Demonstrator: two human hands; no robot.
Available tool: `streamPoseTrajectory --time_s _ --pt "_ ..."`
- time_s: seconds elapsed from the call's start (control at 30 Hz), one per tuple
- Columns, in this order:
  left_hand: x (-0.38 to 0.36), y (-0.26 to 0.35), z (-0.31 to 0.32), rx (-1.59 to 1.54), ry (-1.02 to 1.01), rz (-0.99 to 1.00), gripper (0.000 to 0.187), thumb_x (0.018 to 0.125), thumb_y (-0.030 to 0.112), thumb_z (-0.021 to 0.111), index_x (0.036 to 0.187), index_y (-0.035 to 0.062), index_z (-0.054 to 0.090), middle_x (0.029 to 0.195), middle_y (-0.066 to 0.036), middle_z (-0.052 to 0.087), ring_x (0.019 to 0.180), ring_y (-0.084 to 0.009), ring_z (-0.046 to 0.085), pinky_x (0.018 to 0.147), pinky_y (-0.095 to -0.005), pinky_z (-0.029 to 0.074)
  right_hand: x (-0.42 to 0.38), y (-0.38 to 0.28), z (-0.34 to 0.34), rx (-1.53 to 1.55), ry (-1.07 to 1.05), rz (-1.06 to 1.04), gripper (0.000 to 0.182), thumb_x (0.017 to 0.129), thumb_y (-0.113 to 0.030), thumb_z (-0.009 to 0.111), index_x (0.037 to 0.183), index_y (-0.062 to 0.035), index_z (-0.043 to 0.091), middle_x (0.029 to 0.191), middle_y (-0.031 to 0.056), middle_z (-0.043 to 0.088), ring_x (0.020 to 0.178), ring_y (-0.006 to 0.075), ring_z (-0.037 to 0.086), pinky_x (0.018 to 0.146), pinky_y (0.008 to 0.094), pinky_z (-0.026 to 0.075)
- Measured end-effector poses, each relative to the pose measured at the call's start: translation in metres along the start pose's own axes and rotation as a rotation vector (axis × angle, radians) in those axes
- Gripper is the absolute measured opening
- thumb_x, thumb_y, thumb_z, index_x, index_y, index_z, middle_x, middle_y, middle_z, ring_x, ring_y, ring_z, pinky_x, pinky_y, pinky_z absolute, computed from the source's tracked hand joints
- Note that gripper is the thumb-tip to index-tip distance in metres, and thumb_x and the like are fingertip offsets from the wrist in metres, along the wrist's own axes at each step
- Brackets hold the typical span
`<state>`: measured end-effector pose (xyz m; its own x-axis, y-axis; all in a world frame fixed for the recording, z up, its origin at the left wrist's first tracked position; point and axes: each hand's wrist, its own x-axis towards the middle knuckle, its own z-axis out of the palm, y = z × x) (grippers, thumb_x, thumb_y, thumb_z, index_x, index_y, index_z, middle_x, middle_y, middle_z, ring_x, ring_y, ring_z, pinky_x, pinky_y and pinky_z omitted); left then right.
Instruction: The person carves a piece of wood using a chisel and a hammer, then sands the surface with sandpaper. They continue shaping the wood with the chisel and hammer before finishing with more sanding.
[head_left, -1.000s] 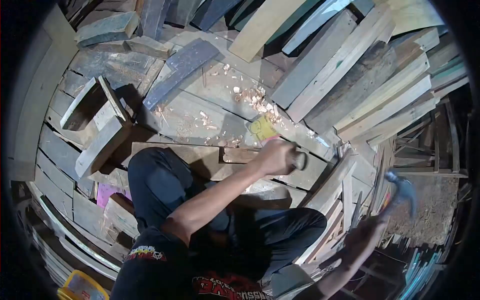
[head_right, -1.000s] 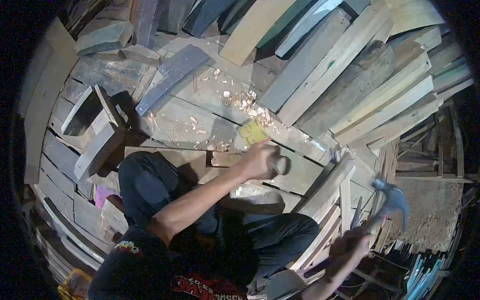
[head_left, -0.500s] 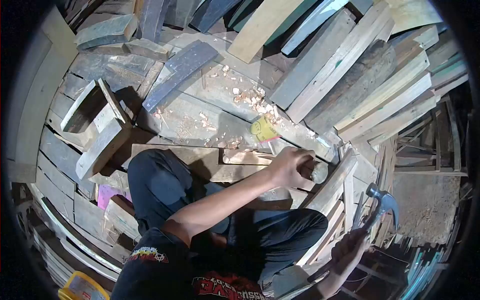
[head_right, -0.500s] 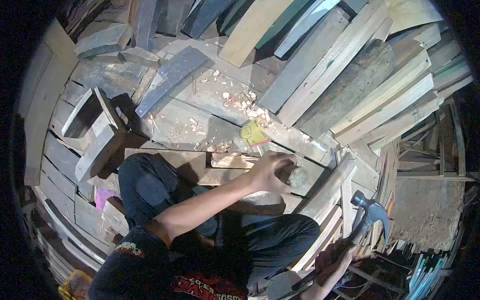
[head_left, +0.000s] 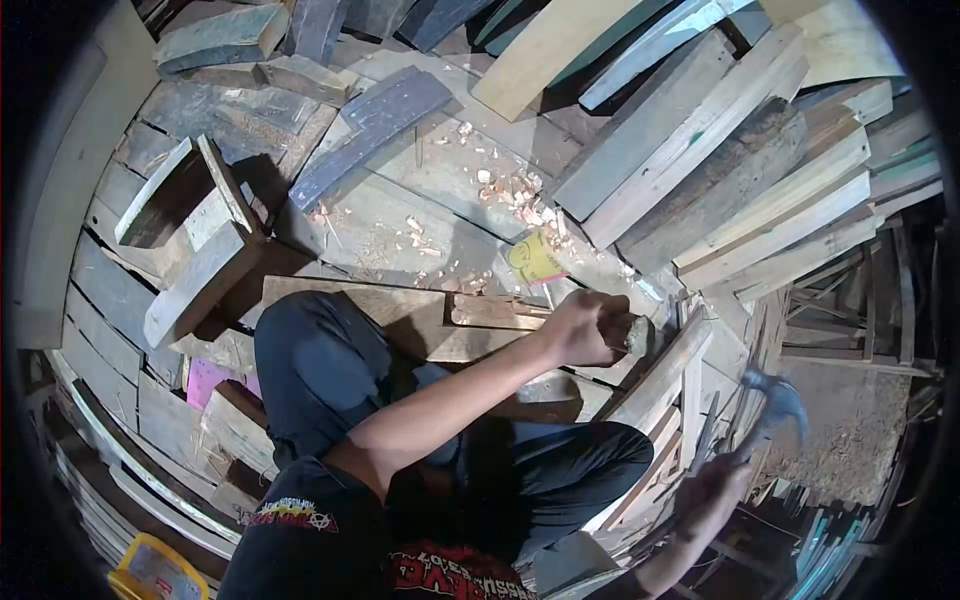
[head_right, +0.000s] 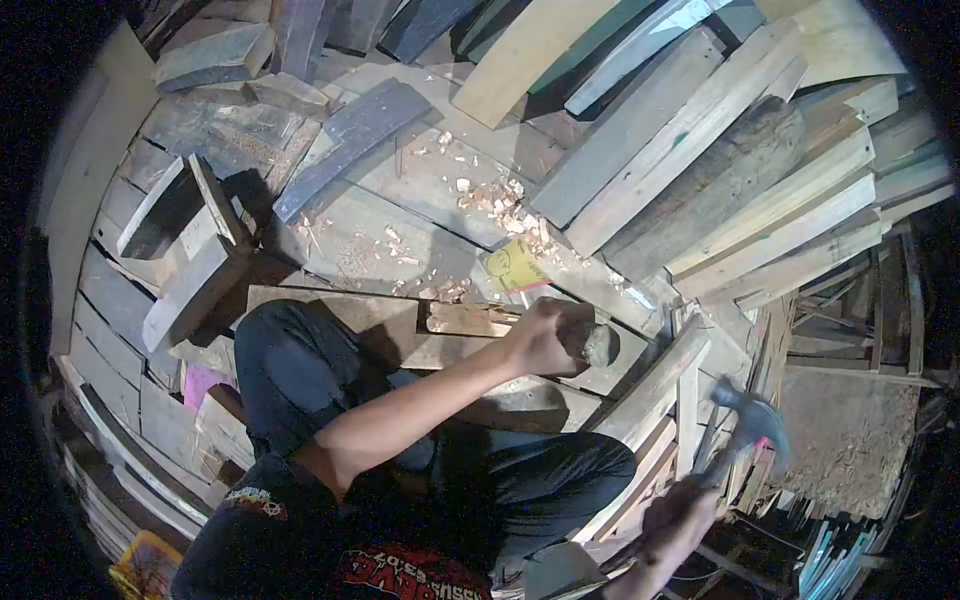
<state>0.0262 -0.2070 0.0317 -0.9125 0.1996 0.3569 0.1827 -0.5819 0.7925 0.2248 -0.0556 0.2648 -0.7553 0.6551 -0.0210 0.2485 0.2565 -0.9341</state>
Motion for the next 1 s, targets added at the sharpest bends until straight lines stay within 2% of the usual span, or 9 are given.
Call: streamPoseTrajectory --time_s 0.1,0.27,0.4,0.5,0.67,0.8,0.83,0.9,1.0 --pt "-0.001 -0.035 -0.002 -0.541 -0.020 -0.363 0.015 0.092 0.015 0.066 0.095 0.0046 0.055 0.089 -0.010 0.060 0.074 -0.0198 0.058 0.069 -0.0316 0.052 0.002 -0.031 0.014 0.130 0.133 -0.081 0.049 0.106 -0.062 0.044 0.090 -0.0159 0.049 0.062 -0.0064 0.035 0.045 0.0035 0.029 0.038 0.0194 0.023" --pt "-0.004 -0.002 -0.007 0.055 -0.078 -0.033 0.018 0.087 0.018 0.070 0.098 0.0047 0.064 0.092 -0.015 0.069 0.083 -0.0274 0.069 0.066 -0.0381 0.053 0.002 0.012 0.048 0.173 0.138 -0.196 0.046 0.108 -0.056 0.042 0.101 -0.0127 0.055 0.069 -0.0020 0.050 0.050 0.0071 0.042 0.043 0.0219 0.034" --pt "0.001 0.027 0.001 0.630 -0.047 -0.007 0.027 0.070 0.017 0.077 0.091 0.0047 0.066 0.083 -0.017 0.070 0.078 -0.0377 0.069 0.070 -0.0421 0.055 0.003 0.072 0.035 -0.628 -0.148 -0.145 0.038 0.106 -0.044 0.054 0.114 -0.0073 0.058 0.084 0.0065 0.060 0.066 0.0183 0.054 0.057 0.0331 0.046" --pt "0.002 0.034 0.000 0.498 0.081 0.092 0.020 0.072 0.016 0.074 0.080 0.0043 0.060 0.071 -0.017 0.063 0.069 -0.0383 0.065 0.063 -0.0442 0.051 0.033 0.063 -0.009 -1.179 -0.139 -0.770 0.041 0.105 -0.046 0.057 0.113 -0.0056 0.060 0.079 0.0034 0.057 0.064 0.0183 0.054 0.057 0.0343 0.046" --pt "0.003 0.001 -0.006 0.283 -0.106 0.149 0.009 0.083 0.013 0.067 0.086 0.0059 0.063 0.085 -0.018 0.067 0.077 -0.0328 0.068 0.063 -0.0393 0.048 0.006 -0.066 0.034 0.113 0.235 -0.161 0.047 0.106 -0.060 0.046 0.092 -0.0155 0.052 0.064 -0.0052 0.039 0.043 0.0028 0.027 0.035 0.0198 0.023" --pt "0.001 0.015 -0.006 0.307 -0.071 0.024 0.009 0.085 0.014 0.067 0.088 0.0066 0.062 0.086 -0.018 0.066 0.079 -0.0352 0.067 0.065 -0.0406 0.048 0.021 -0.002 0.034 0.227 0.274 -0.216 0.050 0.106 -0.059 0.048 0.112 -0.0101 0.057 0.079 0.0033 0.048 0.056 0.0123 0.046 0.049 0.0298 0.041" --pt "0.001 0.021 -0.006 0.383 -0.046 -0.015 0.011 0.084 0.015 0.068 0.088 0.0065 0.062 0.083 -0.019 0.065 0.078 -0.0366 0.066 0.066 -0.0417 0.049 0.025 0.037 0.027 -0.620 0.182 -0.685 0.046 0.105 -0.050 0.055 0.121 -0.0072 0.056 0.086 0.0073 0.052 0.067 0.0183 0.052 0.059 0.0349 0.046" --pt "0.002 0.027 -0.002 0.533 -0.005 -0.086 0.015 0.082 0.017 0.071 0.087 0.0063 0.062 0.078 -0.019 0.064 0.075 -0.0395 0.065 0.067 -0.0441 0.051 0.035 0.104 -0.006 -1.200 -0.128 -0.622 0.044 0.101 -0.029 0.065 0.134 -0.0027 0.053 0.100 0.0139 0.059 0.089 0.0284 0.060 0.079 0.0407 0.051" --pt "0.001 0.009 0.001 0.498 -0.018 -0.002 0.017 0.083 0.018 0.070 0.086 0.0042 0.061 0.079 -0.020 0.064 0.077 -0.0413 0.065 0.069 -0.0465 0.050 0.026 0.043 0.014 -0.512 -0.076 0.039 0.038 0.102 -0.037 0.063 0.121 -0.0047 0.056 0.086 0.0066 0.058 0.068 0.0209 0.055 0.060 0.0351 0.047"
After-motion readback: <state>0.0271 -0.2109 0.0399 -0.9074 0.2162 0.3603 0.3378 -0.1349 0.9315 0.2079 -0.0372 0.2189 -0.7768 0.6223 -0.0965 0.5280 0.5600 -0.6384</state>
